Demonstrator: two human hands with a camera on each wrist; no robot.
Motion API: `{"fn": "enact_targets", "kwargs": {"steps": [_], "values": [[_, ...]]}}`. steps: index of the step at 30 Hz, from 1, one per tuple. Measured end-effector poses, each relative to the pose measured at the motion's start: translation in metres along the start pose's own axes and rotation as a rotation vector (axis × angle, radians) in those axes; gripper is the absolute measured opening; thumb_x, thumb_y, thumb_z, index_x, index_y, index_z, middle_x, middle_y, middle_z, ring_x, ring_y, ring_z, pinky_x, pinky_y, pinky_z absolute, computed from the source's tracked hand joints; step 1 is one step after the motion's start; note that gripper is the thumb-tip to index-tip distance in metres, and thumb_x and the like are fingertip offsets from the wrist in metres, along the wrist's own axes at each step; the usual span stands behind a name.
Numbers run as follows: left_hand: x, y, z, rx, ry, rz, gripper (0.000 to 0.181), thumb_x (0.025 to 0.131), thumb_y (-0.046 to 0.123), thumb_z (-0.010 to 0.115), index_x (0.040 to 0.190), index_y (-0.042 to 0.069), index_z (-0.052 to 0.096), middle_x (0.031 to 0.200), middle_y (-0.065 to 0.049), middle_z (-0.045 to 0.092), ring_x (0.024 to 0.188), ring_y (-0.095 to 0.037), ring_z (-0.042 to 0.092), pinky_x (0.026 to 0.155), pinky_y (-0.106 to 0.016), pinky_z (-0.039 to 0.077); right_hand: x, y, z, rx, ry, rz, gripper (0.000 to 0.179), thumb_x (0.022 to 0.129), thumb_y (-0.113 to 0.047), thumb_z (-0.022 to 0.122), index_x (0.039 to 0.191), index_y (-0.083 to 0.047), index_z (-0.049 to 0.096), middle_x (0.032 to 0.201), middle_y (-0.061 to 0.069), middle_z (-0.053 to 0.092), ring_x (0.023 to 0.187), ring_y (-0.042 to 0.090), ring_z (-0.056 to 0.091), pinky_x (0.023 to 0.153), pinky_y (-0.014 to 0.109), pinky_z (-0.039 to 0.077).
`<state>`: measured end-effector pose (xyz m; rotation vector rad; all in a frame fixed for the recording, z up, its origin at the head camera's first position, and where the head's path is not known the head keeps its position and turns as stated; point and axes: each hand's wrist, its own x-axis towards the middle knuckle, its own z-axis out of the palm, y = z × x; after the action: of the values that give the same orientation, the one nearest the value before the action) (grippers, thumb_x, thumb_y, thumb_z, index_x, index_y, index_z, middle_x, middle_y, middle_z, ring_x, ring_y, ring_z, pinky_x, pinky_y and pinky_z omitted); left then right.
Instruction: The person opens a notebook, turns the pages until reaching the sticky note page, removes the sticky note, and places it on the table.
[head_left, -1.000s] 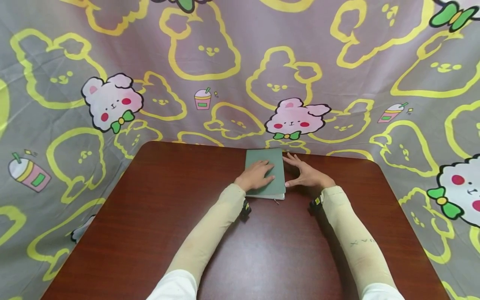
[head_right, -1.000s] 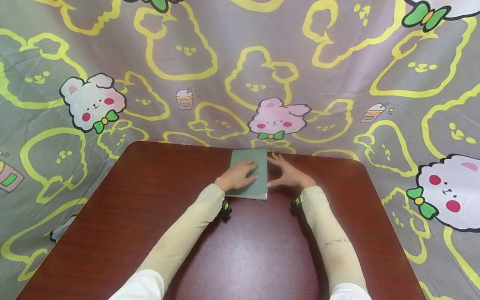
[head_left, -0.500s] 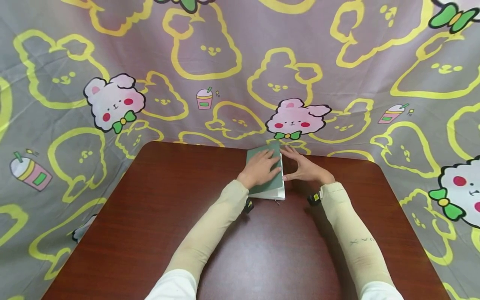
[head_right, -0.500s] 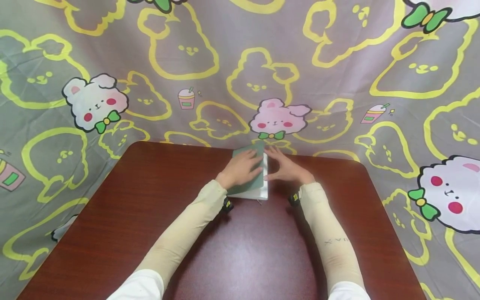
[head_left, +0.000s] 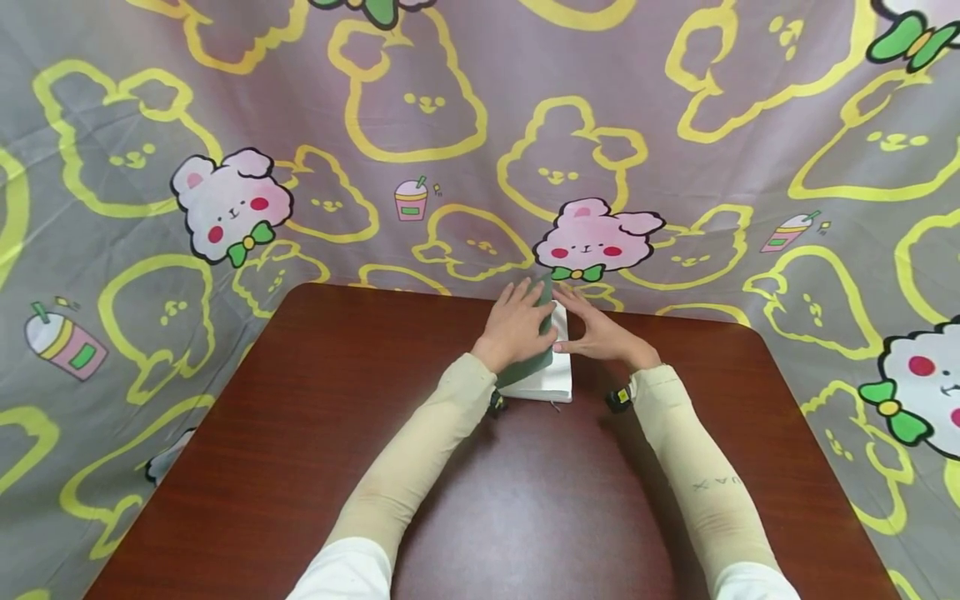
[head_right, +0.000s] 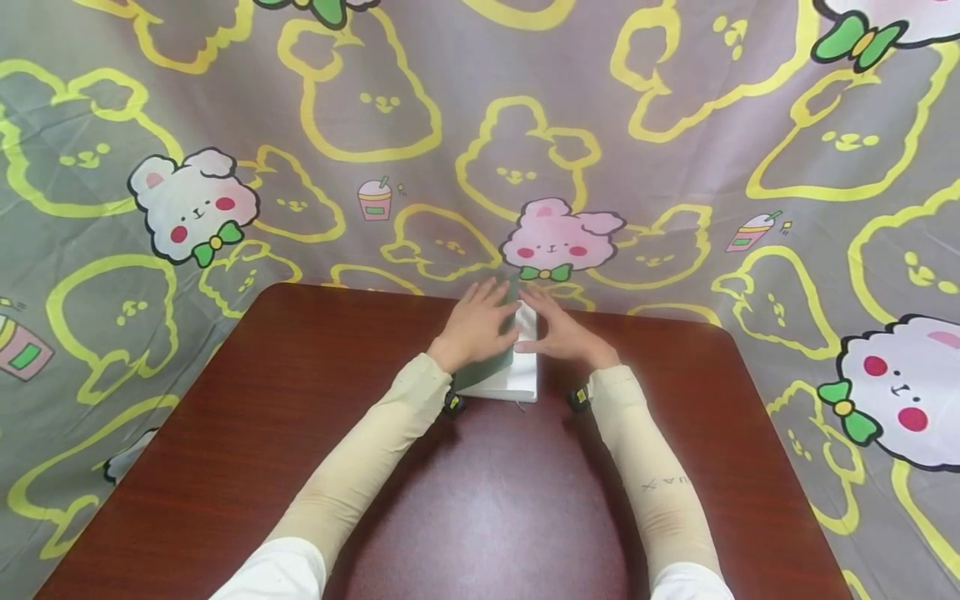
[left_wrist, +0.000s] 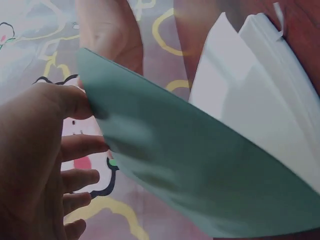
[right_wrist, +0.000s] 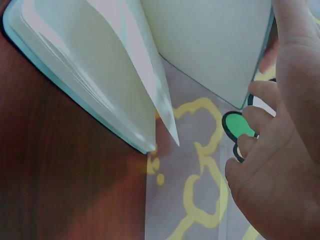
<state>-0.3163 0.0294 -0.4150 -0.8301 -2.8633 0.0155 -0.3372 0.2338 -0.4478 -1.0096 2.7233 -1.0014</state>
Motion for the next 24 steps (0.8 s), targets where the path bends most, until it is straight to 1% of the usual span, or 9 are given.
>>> {"fn": "enact_targets", "kwargs": {"steps": [5, 9, 15, 20, 24], "values": [[-0.004, -0.006, -0.007, 0.000, -0.026, -0.022, 0.056, 0.092, 0.052, 0.031, 0.142, 0.030, 0.039, 0.154, -0.003, 0.021, 0.142, -0.026, 0.013, 0.115, -0.044, 0.009, -0.001, 0.002, 0.012, -0.008, -0.007, 0.040, 0.096, 0.078, -0.041, 0.073, 0.150, -0.017, 0.016, 0.157, 0.007, 0.008, 0.142, 0.037, -0.002, 0.105, 0.064, 0.016], [-0.010, -0.014, -0.011, -0.022, -0.020, -0.037, 0.055, 0.093, 0.052, 0.031, 0.142, 0.029, 0.040, 0.154, -0.003, 0.020, 0.142, -0.027, 0.012, 0.115, -0.044, 0.008, -0.004, 0.006, 0.023, -0.022, -0.044, 0.080, 0.098, 0.077, -0.048, 0.070, 0.150, -0.016, 0.014, 0.156, 0.006, 0.010, 0.141, 0.037, -0.002, 0.107, 0.062, 0.017], [-0.020, -0.031, -0.015, -0.062, 0.018, -0.060, 0.052, 0.094, 0.050, 0.030, 0.142, 0.032, 0.040, 0.155, 0.000, 0.019, 0.142, -0.026, 0.013, 0.114, -0.045, 0.010, -0.011, 0.012, 0.038, -0.065, -0.074, 0.130, 0.101, 0.075, -0.052, 0.070, 0.149, -0.008, 0.017, 0.155, 0.011, 0.015, 0.140, 0.042, 0.000, 0.107, 0.062, 0.015], [-0.029, -0.046, -0.017, -0.119, 0.049, -0.058, 0.051, 0.094, 0.048, 0.031, 0.141, 0.030, 0.041, 0.154, 0.002, 0.021, 0.142, -0.027, 0.015, 0.113, -0.048, 0.016, -0.016, 0.016, 0.045, -0.099, -0.114, 0.180, 0.104, 0.074, -0.057, 0.068, 0.149, -0.007, 0.016, 0.155, 0.011, 0.015, 0.140, 0.042, -0.003, 0.107, 0.063, 0.011], [-0.036, -0.059, -0.019, -0.131, 0.086, -0.061, 0.050, 0.094, 0.046, 0.035, 0.140, 0.028, 0.043, 0.153, 0.000, 0.025, 0.141, -0.029, 0.017, 0.112, -0.049, 0.019, -0.018, 0.017, 0.047, -0.108, -0.131, 0.200, 0.107, 0.072, -0.060, 0.069, 0.150, -0.008, 0.015, 0.155, 0.011, 0.015, 0.140, 0.040, -0.003, 0.107, 0.063, 0.012]]}}
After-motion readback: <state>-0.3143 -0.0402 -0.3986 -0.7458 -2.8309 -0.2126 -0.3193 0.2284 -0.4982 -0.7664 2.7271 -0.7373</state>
